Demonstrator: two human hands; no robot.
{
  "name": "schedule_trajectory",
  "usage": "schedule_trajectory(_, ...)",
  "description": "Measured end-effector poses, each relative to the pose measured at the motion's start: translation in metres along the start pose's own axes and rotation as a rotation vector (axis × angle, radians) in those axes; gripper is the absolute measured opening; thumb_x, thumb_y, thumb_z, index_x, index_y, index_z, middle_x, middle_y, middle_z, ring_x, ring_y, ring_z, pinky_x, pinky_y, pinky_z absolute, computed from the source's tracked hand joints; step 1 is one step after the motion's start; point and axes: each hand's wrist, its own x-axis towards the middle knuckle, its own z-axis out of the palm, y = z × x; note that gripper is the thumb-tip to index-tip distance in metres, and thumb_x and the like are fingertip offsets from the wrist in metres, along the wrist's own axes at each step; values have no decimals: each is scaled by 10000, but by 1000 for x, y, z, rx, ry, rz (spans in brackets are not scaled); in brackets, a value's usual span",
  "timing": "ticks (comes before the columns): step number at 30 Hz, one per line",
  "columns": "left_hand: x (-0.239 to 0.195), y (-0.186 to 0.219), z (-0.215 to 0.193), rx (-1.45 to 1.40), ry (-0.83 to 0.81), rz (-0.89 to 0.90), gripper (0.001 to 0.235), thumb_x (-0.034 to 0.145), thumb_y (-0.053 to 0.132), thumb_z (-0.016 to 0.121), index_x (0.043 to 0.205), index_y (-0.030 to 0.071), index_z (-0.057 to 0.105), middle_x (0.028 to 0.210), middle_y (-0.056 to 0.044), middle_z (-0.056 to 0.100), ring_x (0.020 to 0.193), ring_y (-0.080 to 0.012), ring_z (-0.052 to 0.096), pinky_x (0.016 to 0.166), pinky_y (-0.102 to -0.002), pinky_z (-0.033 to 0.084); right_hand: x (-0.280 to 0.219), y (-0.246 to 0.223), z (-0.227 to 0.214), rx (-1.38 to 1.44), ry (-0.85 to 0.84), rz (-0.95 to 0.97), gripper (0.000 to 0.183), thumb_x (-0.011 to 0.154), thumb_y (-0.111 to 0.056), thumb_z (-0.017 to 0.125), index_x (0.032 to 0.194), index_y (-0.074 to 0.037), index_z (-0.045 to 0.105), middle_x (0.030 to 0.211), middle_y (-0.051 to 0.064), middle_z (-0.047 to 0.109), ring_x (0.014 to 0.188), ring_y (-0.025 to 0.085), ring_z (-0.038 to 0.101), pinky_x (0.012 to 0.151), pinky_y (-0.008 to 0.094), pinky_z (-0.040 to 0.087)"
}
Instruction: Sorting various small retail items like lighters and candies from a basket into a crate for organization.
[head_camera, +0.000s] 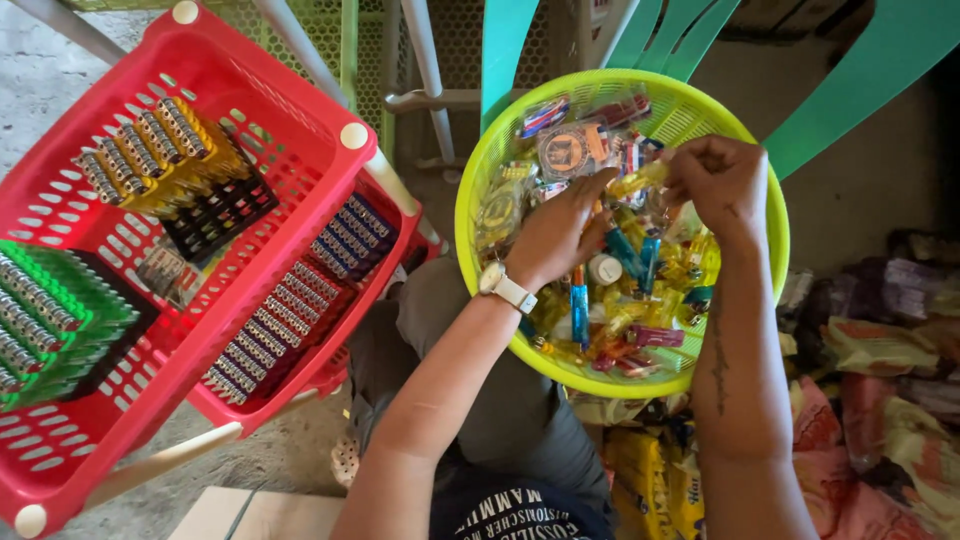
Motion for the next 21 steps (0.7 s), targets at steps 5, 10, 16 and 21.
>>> schedule_trajectory(5, 10, 13, -10, -268, -9, -249, 437, 1049, 160, 561, 1474, 81, 496, 1372, -163, 643, 899, -256, 755, 832, -376, 639, 4, 11, 0, 324, 109, 30, 164, 1057, -104, 665, 1003, 44, 710, 765, 103, 700, 549, 139, 648, 507, 291, 530)
schedule_trajectory(10, 17, 10, -6, -313, 308, -108, 303, 1073, 155, 606, 1366, 80, 622, 1300, -123, 709, 1048, -244, 750, 960, -371, 623, 4, 23, 12, 460, 50, 55, 157, 1059, -141, 652, 1005, -3, 705, 746, 107, 693, 569, 150, 657, 518, 294, 540)
schedule_trajectory(16, 26, 29, -81, -186, 488, 0, 235, 1045, 112, 635, 1270, 76, 695, 1183, -109, 723, 1109, -275, 717, 1009, -397, 576, 3, 5, 45, 577, -178, 129, 197, 1052, -206, 666, 957, -34, 681, 738, 92, 691, 586, 167, 671, 556, 317, 563)
schedule_trajectory(21, 8, 13, -164, -212, 398, -14, 222, 1032, 72, 619, 1239, 69, 696, 1101, -104, 700, 980, -230, 735, 886, -340, 612, 7, -67, 106, 431, -455, -11, 191, 1009, -207, 695, 1033, -18, 681, 869, 55, 712, 715, 125, 682, 658, 279, 553)
